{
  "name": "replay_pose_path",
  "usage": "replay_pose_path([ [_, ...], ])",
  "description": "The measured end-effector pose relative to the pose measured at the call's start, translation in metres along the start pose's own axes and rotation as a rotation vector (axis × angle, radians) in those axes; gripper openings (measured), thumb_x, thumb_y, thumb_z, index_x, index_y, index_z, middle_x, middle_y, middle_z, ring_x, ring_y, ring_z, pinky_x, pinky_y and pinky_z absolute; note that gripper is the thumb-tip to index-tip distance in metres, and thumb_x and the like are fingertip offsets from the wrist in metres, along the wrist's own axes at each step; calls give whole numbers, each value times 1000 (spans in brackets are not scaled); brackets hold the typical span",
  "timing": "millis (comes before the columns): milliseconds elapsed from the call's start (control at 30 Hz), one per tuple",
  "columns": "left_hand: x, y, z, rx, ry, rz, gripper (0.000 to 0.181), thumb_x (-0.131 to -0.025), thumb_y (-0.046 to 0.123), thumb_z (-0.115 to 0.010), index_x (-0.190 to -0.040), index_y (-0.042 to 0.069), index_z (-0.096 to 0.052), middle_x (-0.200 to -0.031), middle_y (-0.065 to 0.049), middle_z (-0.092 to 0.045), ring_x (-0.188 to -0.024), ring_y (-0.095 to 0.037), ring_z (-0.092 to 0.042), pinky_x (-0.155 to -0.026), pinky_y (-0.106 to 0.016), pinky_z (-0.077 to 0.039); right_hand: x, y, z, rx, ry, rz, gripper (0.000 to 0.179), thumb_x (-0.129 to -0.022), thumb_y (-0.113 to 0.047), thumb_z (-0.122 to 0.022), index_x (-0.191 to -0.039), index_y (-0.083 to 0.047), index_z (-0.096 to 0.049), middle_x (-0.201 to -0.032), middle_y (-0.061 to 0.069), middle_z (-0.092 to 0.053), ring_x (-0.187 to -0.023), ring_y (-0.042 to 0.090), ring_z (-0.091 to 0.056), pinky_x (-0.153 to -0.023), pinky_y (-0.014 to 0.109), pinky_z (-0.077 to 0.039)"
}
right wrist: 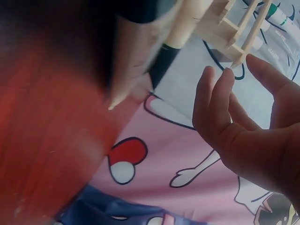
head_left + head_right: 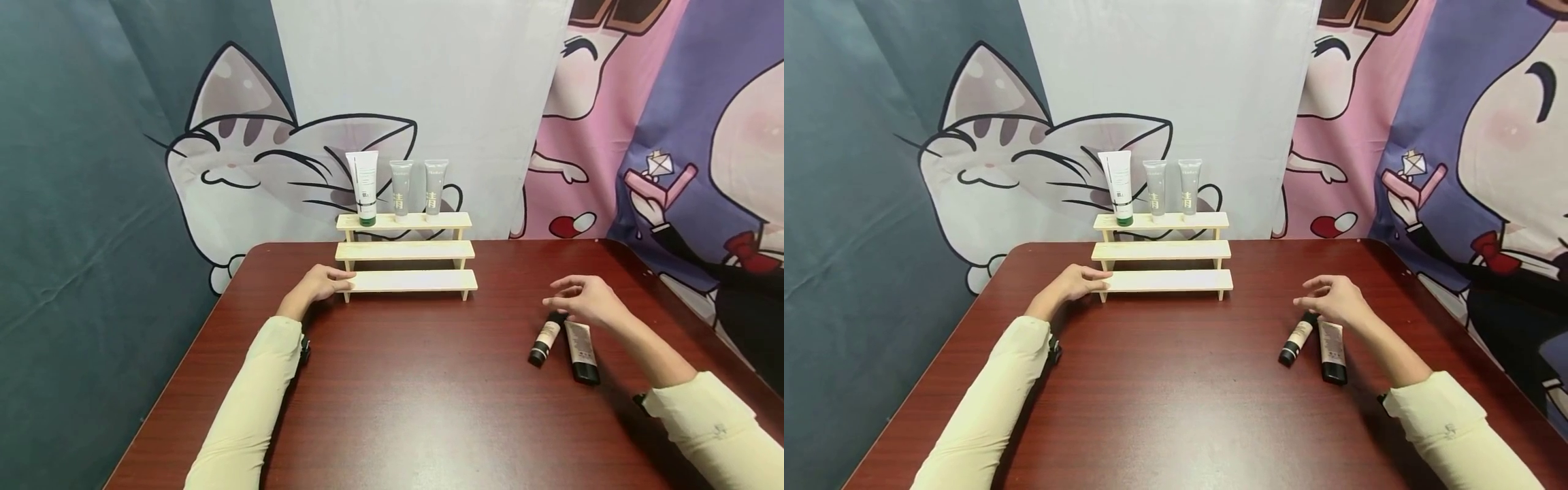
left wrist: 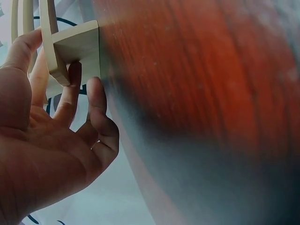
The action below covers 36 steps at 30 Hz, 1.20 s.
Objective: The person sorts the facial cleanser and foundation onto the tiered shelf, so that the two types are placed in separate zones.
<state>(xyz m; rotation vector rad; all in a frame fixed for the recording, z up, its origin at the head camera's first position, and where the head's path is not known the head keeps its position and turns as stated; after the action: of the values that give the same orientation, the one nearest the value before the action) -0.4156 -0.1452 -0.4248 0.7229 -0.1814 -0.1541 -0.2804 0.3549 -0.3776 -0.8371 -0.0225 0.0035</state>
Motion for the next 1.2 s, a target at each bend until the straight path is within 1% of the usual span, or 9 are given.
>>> replay_pose_path([
  [133,-2,-1,1,11,-3,2,37,-91,31,-76,-126,21,-73,-148,-21,-50,-138,-35,-44,-113,-45,-37,4,10,1,17,-37,1,56,-89,-21,-80,-125,15,-57,-101,25,-70,-79,26,-72,-62,36,-60],
  [367,-2,-1,2,12,-1,-3,36,-91,30,-76,-126,21,-73,-146,-20,-51,-138,-35,-44,-113,-46,-36,6,26,1,-10,-67,-48,51,-87,-14,-79,-120,19,-57,-89,12,-71,-73,18,-70,-58,32,-59],
  [533,-1,0,3,12,-5,-5,36,-92,32,-75,-126,21,-73,-148,-20,-50,-139,-35,-43,-113,-46,-36,6,33,-3,-54,-99,-67,52,-87,-8,-78,-121,22,-53,-90,15,-70,-75,20,-71,-61,33,-60],
  [633,-1,-1,3,4,-6,-2,36,-91,32,-76,-126,21,-73,-147,-20,-51,-138,-35,-44,-112,-45,-37,5,35,-5,-56,-112,-70,53,-87,-9,-78,-122,22,-53,-91,17,-71,-77,23,-72,-62,34,-61],
  [733,-1,0,3,-5,0,-6,36,-91,31,-76,-126,21,-73,-145,-20,-53,-136,-34,-46,-111,-44,-39,4,34,-8,-27,-116,-67,54,-86,-12,-80,-122,20,-55,-91,16,-71,-77,23,-72,-62,34,-60],
  [833,0,0,3,-11,4,-11,37,-91,30,-76,-126,21,-73,-143,-20,-55,-134,-32,-49,-109,-43,-40,1,32,-10,-7,-122,-61,54,-86,-14,-80,-123,18,-56,-89,15,-71,-75,22,-71,-61,34,-60],
  [967,0,-1,1,-12,1,-13,37,-92,31,-75,-127,21,-72,-144,-20,-55,-129,-30,-51,-105,-42,-43,-2,30,-14,-19,-138,-62,51,-87,-13,-78,-123,17,-58,-85,12,-70,-70,20,-70,-59,35,-60],
  [1100,0,0,-1,15,5,-4,37,-91,30,-76,-126,21,-73,-143,-20,-55,-133,-31,-50,-109,-42,-41,-5,31,-17,-5,-146,-70,50,-87,-14,-79,-121,17,-60,-82,10,-70,-67,19,-69,-58,36,-60],
  [1200,0,0,-1,36,12,6,36,-89,29,-78,-124,21,-74,-142,-20,-55,-136,-33,-47,-112,-43,-38,-7,31,-19,32,-145,-67,51,-86,-17,-80,-119,17,-61,-82,9,-71,-67,20,-69,-57,36,-59],
])
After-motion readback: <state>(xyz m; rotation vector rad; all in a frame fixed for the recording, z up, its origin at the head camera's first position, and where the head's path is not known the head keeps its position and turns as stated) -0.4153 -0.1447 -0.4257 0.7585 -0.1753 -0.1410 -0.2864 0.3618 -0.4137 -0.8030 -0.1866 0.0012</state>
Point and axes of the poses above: each hand's wrist, its own x-axis away from the middle knuckle, its own z-axis out of the back of the hand, y = z × x, the point moved 4 cm from there along -x, towards the middle knuckle
